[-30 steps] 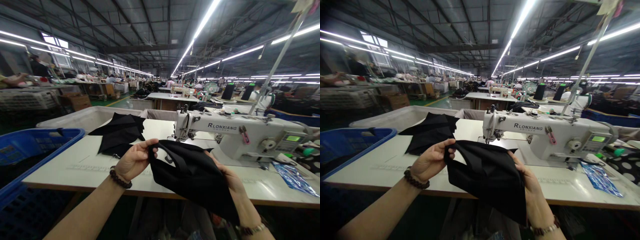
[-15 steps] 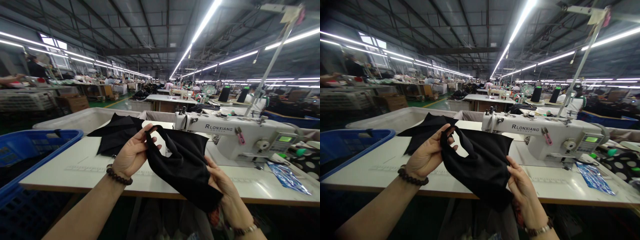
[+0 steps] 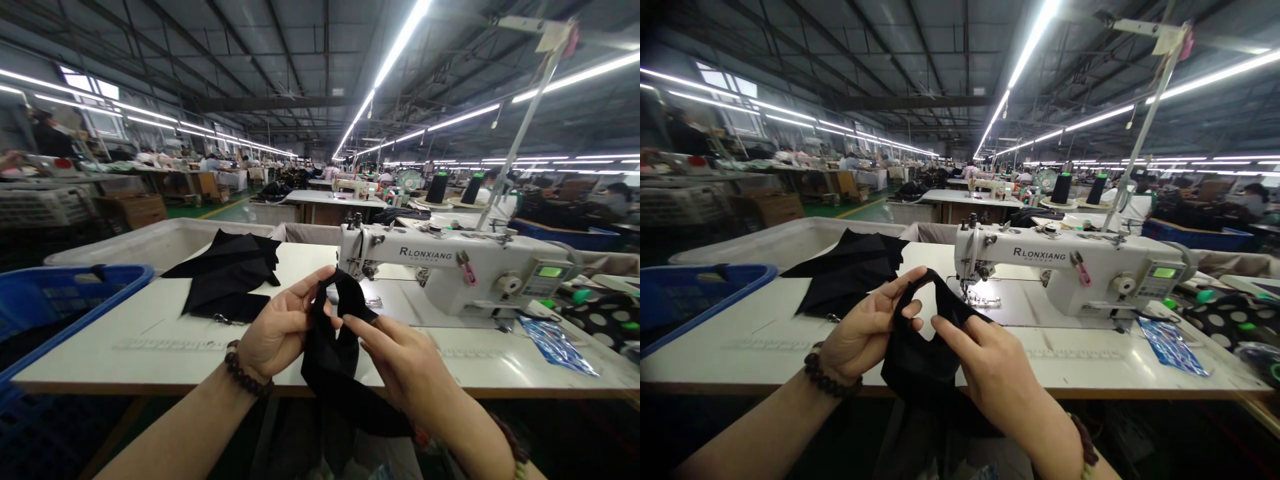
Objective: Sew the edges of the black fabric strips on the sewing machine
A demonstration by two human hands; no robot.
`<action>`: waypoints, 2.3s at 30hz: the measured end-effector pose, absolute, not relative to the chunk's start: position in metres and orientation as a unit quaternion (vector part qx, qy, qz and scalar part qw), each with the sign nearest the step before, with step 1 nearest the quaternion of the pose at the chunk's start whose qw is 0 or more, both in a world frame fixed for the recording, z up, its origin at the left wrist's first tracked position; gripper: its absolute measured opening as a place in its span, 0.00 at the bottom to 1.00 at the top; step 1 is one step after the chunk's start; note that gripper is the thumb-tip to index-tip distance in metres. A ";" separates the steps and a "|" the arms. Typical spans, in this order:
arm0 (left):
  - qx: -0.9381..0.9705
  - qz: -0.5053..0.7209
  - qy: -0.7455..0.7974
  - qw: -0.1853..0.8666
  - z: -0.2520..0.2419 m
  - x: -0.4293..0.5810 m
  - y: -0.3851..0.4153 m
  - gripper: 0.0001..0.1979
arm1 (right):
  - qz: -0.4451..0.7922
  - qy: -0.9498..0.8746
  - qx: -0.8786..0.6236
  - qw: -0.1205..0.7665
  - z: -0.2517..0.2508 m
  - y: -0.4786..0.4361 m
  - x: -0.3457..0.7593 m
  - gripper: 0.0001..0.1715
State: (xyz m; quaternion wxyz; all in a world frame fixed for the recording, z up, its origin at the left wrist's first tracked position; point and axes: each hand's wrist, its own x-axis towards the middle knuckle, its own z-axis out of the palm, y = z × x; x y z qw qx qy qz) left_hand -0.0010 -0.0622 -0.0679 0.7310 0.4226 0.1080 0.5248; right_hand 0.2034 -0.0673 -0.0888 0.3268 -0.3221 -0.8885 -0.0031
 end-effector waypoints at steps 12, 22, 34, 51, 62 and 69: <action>0.483 0.519 0.166 0.685 -0.061 -0.022 -0.050 0.21 | 0.571 -0.710 -0.223 0.347 -0.029 -0.033 0.245 0.18; 0.430 0.524 0.197 0.709 -0.058 -0.006 -0.049 0.17 | 0.188 -0.887 -0.350 0.236 -0.036 -0.041 0.227 0.04; 0.468 0.598 0.259 0.597 -0.065 -0.009 -0.032 0.17 | 0.490 -0.689 -0.362 0.394 -0.024 -0.018 0.228 0.15; 0.211 0.565 0.073 0.794 -0.146 0.043 -0.080 0.15 | 0.596 -0.469 -0.245 0.605 -0.020 -0.019 0.189 0.10; 0.269 0.604 0.186 0.727 -0.135 -0.010 -0.077 0.12 | 0.542 -0.584 -0.272 0.539 -0.056 -0.009 0.249 0.12; 0.340 0.717 0.340 0.504 -0.120 -0.031 -0.084 0.40 | 0.528 -0.612 -0.305 0.503 -0.096 0.002 0.246 0.13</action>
